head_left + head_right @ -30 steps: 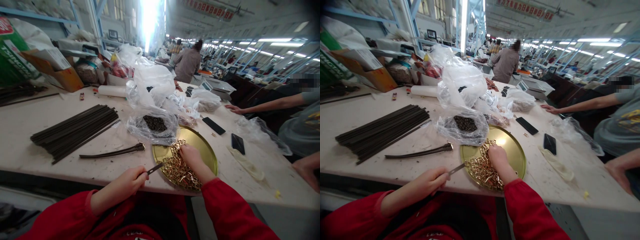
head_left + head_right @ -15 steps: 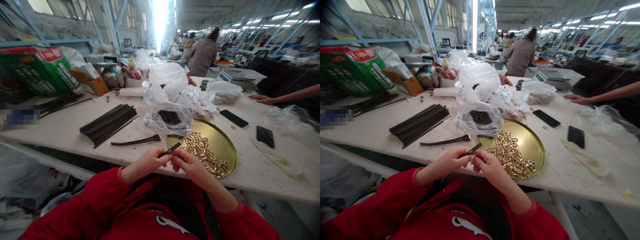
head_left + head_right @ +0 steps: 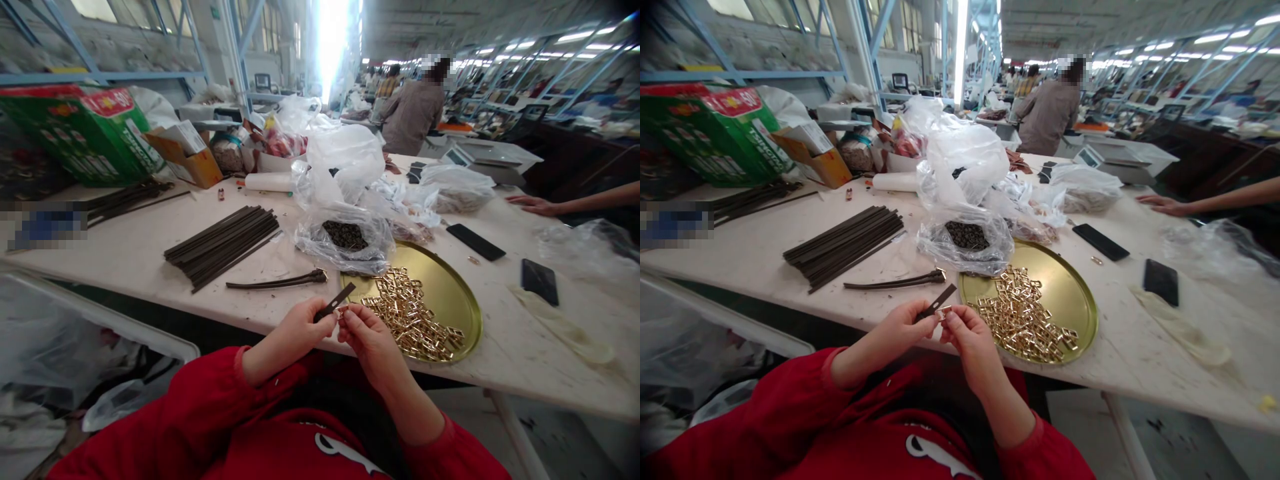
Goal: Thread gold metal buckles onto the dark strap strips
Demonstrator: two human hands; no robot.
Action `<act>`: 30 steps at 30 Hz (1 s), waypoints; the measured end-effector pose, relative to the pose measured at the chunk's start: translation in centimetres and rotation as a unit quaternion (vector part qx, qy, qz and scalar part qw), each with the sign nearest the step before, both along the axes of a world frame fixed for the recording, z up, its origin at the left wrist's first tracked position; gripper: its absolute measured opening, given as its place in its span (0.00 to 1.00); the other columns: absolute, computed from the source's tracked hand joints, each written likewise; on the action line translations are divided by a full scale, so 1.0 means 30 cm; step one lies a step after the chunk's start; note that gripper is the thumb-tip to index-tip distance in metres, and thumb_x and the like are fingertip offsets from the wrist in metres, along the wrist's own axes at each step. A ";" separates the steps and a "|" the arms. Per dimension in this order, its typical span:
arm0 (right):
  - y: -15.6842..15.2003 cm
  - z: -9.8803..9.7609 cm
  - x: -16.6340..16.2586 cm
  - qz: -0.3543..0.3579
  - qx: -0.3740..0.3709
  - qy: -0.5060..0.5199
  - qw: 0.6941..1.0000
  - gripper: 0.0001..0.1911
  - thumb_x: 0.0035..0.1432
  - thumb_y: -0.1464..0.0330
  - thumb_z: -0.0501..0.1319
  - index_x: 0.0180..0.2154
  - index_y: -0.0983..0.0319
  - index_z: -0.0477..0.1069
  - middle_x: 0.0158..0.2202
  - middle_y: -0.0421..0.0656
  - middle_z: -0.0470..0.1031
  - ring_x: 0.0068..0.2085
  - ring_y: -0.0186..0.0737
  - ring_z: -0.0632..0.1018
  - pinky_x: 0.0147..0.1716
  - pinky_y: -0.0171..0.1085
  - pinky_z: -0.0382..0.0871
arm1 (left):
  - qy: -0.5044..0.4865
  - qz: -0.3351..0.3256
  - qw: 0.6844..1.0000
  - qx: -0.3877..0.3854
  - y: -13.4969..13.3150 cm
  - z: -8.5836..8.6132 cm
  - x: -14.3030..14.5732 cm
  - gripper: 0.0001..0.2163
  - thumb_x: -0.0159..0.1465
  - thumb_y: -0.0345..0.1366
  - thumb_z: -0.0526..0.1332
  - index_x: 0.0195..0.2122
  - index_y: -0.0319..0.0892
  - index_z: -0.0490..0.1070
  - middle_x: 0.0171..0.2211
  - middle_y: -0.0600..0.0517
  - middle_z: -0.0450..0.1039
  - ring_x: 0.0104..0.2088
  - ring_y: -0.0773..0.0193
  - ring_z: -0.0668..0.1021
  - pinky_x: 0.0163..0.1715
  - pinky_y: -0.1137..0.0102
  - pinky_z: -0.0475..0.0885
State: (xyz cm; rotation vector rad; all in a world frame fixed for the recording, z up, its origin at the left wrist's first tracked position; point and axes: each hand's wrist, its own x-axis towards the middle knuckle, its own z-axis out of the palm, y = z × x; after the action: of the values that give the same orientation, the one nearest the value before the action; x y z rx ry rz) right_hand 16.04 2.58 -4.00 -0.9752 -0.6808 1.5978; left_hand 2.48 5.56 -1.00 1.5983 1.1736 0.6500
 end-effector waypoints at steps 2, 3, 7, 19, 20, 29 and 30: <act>0.003 0.003 0.003 0.000 -0.003 0.004 1.000 0.09 0.47 0.65 0.66 0.31 0.61 0.73 0.24 0.36 0.69 0.24 0.27 0.67 0.26 0.29 0.63 | -0.003 0.001 1.000 -0.008 0.007 0.005 0.000 0.08 0.56 0.36 0.54 0.22 0.40 0.61 0.19 0.58 0.59 0.23 0.71 0.62 0.23 0.75 0.57; 0.004 0.005 0.004 -0.001 -0.003 0.005 1.000 0.09 0.46 0.65 0.66 0.31 0.61 0.73 0.24 0.37 0.69 0.24 0.27 0.67 0.26 0.30 0.63 | -0.013 0.003 1.000 -0.019 0.012 0.007 0.000 0.09 0.56 0.37 0.54 0.22 0.40 0.61 0.19 0.58 0.59 0.22 0.71 0.62 0.22 0.75 0.57; 0.011 0.002 0.007 -0.022 0.018 0.008 1.000 0.09 0.49 0.64 0.64 0.34 0.60 0.73 0.26 0.38 0.71 0.25 0.30 0.68 0.27 0.32 0.64 | -0.108 -0.017 0.981 -0.157 0.029 0.008 -0.006 0.12 0.57 0.42 0.55 0.22 0.40 0.60 0.18 0.59 0.57 0.17 0.74 0.57 0.16 0.76 0.51; 0.021 0.007 0.049 0.089 0.058 -0.120 0.987 0.08 0.51 0.63 0.62 0.32 0.60 0.70 0.25 0.36 0.69 0.26 0.30 0.66 0.28 0.32 0.60 | -0.262 -0.114 0.854 -0.435 0.026 -0.042 -0.015 0.05 0.56 0.35 0.56 0.29 0.38 0.65 0.18 0.60 0.56 0.13 0.79 0.53 0.12 0.79 0.44; 0.022 0.010 0.051 0.099 0.053 -0.118 0.987 0.08 0.51 0.63 0.62 0.30 0.60 0.69 0.24 0.36 0.69 0.26 0.30 0.67 0.28 0.32 0.60 | -0.260 -0.115 0.852 -0.440 0.026 -0.047 -0.013 0.05 0.56 0.35 0.56 0.29 0.39 0.65 0.18 0.60 0.56 0.13 0.79 0.53 0.12 0.79 0.44; 0.037 -0.012 0.046 0.022 0.010 -0.117 0.993 0.11 0.48 0.62 0.64 0.26 0.61 0.65 0.20 0.34 0.65 0.22 0.29 0.66 0.25 0.32 0.59 | -0.121 -0.034 0.975 -0.182 0.029 -0.029 -0.010 0.13 0.58 0.45 0.56 0.27 0.40 0.62 0.19 0.59 0.58 0.16 0.76 0.57 0.14 0.77 0.50; 0.035 -0.012 0.042 0.026 0.012 -0.119 0.993 0.11 0.48 0.62 0.64 0.26 0.61 0.65 0.20 0.34 0.65 0.22 0.29 0.66 0.25 0.32 0.59 | -0.098 -0.028 0.985 -0.141 0.031 -0.029 -0.008 0.13 0.57 0.45 0.56 0.26 0.39 0.62 0.20 0.59 0.59 0.17 0.75 0.58 0.15 0.77 0.53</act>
State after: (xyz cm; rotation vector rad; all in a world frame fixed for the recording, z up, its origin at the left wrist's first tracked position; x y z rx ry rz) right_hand 17.29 3.63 -4.37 -1.1502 -0.8921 1.5287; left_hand 2.25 6.49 -1.87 1.2944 1.0208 0.5632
